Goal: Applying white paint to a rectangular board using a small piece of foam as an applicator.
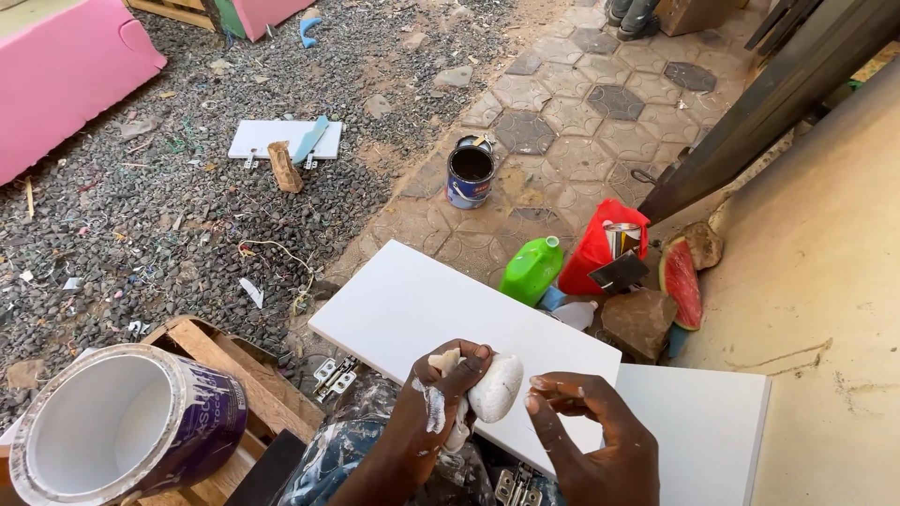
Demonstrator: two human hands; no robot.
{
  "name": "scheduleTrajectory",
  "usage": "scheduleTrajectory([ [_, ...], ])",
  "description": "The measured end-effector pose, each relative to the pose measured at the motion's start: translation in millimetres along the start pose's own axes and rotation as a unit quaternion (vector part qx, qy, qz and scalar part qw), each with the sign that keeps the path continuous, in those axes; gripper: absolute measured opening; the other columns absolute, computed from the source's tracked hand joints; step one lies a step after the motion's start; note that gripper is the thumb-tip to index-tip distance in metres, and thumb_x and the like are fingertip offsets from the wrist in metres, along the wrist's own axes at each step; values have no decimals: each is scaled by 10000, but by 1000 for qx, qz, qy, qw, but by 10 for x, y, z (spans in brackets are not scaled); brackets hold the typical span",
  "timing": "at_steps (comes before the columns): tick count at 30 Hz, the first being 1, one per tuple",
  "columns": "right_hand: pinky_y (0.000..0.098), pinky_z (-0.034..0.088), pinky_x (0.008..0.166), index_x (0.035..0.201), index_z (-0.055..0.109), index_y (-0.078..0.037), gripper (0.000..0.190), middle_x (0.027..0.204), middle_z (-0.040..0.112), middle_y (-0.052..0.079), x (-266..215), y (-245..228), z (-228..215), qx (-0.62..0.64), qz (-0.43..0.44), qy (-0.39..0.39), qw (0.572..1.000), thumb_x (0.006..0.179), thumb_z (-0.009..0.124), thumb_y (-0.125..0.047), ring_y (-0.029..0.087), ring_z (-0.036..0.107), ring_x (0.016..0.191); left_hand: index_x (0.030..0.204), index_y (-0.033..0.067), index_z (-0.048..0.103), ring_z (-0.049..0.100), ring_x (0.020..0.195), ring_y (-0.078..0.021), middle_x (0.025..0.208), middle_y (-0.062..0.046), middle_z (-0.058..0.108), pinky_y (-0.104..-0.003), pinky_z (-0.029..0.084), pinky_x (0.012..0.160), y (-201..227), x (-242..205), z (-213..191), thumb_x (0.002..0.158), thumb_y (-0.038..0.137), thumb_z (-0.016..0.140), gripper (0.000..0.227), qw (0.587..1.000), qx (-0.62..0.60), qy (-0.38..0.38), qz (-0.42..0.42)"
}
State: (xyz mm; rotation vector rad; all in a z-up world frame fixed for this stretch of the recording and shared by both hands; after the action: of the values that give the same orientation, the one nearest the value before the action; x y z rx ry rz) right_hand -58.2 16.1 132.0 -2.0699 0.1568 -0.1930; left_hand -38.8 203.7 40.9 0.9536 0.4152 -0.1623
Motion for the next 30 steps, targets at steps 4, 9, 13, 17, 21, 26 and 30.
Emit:
scheduleTrajectory([
  [4, 270, 616, 806, 932, 832, -210, 173, 877, 851, -67, 0, -157, 57, -43, -68, -2, 997, 790, 788, -299, 91, 771, 801, 847, 60, 704, 573, 649, -170, 834, -73, 703, -322, 383, 550, 38, -17, 0, 877, 194, 787, 161, 1000, 22, -1, 2],
  [9, 282, 588, 780, 896, 838, -230, 157, 862, 836, -93, 12, -137, 58, -92, -64, 2, 994, 782, 801, -333, 95, 760, 801, 845, 54, 705, 562, 598, -163, 751, -78, 692, -327, 404, 535, 74, -43, 30, 898, 230, 764, 193, 999, 46, -2, 5],
  [13, 274, 582, 764, 862, 843, -239, 134, 842, 833, -111, 23, -165, 71, -98, -87, 1, 991, 768, 819, -332, 83, 739, 768, 879, -28, 674, 554, 573, -203, 764, -148, 652, -349, 423, 504, -74, 140, -2, 891, 127, 759, 177, 997, -40, -32, 52],
  [17, 282, 561, 739, 857, 840, -251, 119, 859, 824, -126, 48, -173, 89, -116, -87, 0, 989, 765, 823, -324, 83, 737, 723, 885, -2, 671, 561, 642, -174, 778, -122, 673, -310, 421, 583, 121, -2, 93, 919, 152, 738, 171, 997, 3, -40, 67],
  [21, 311, 554, 701, 863, 815, -237, 125, 797, 777, -96, 38, -250, 162, -149, -124, 13, 981, 755, 818, -298, 97, 696, 686, 866, 55, 691, 531, 605, -120, 684, -52, 650, -290, 407, 544, 332, -121, 94, 953, 232, 717, 199, 983, 143, 2, 111],
  [26, 303, 552, 659, 831, 718, -199, 90, 763, 701, -69, 92, -184, 170, -142, -166, 5, 976, 750, 753, -220, 115, 655, 639, 856, 84, 700, 516, 582, -104, 652, -20, 636, -293, 411, 527, 468, -182, 78, 961, 238, 713, 186, 967, 204, 30, 148],
  [30, 316, 567, 717, 946, 731, -44, 129, 807, 735, 67, 293, 537, -311, 37, -15, 63, 997, 878, 682, -141, 177, 693, 703, 867, 84, 703, 449, 467, -115, 592, -33, 584, -286, 345, 402, 399, -32, -146, 957, 294, 703, 228, 966, 213, 58, 131],
])
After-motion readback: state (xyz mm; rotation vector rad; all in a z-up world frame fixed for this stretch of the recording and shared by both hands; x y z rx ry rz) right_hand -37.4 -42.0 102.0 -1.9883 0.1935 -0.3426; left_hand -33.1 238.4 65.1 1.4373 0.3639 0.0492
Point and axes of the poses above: each hand's wrist, its own x-axis towards the middle knuckle, its own z-axis out of the palm, y = z × x, the point moved 10 cm from there along x, towards the middle knuckle
